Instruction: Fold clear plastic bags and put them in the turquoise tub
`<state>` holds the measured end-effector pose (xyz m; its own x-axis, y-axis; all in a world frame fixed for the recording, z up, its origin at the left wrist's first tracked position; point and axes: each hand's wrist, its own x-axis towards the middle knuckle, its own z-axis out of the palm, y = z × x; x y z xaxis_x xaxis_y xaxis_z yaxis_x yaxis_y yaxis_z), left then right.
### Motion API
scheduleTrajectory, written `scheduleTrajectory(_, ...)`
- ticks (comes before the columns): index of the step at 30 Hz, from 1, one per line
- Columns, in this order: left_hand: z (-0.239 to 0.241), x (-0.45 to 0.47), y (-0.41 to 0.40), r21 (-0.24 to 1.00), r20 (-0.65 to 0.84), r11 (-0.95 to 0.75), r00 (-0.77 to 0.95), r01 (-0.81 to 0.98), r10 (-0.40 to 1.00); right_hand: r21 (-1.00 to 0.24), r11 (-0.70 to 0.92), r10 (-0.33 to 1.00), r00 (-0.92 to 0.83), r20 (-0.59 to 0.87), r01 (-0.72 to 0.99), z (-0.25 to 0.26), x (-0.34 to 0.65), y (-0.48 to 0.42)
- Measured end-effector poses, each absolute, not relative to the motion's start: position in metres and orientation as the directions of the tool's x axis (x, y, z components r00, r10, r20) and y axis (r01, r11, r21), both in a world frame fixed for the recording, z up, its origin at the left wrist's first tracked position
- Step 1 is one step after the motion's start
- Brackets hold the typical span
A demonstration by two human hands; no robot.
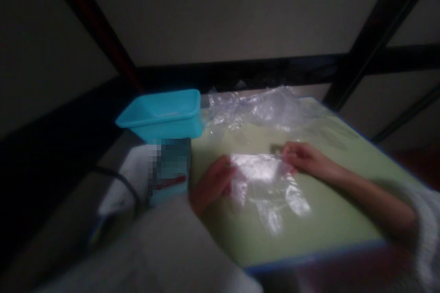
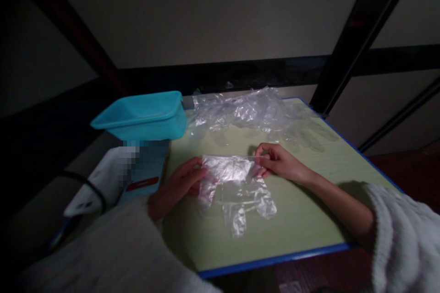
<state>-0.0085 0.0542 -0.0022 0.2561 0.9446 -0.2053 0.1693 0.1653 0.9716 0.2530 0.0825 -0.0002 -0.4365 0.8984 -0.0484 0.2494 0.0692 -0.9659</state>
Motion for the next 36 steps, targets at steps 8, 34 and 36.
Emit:
scheduleTrajectory(8,-0.001,-0.01,0.058,0.959,-0.242,0.194,0.247,0.204,0.938,-0.955,0.004,0.959,-0.271,-0.081,0.297,0.0,0.256,0.085)
scheduleTrajectory(34,-0.016,-0.012,0.038,0.237,0.548,-0.732,0.534,0.639,0.644,-0.699,0.376,0.912,-0.378,0.161,0.609,-0.004,0.273,0.09)
scheduleTrajectory(36,-0.017,-0.015,0.041,0.187,0.572,-0.724,0.526,0.664,0.63,-0.712,0.369,0.909,-0.393,0.141,0.597,0.0,0.272,0.087)
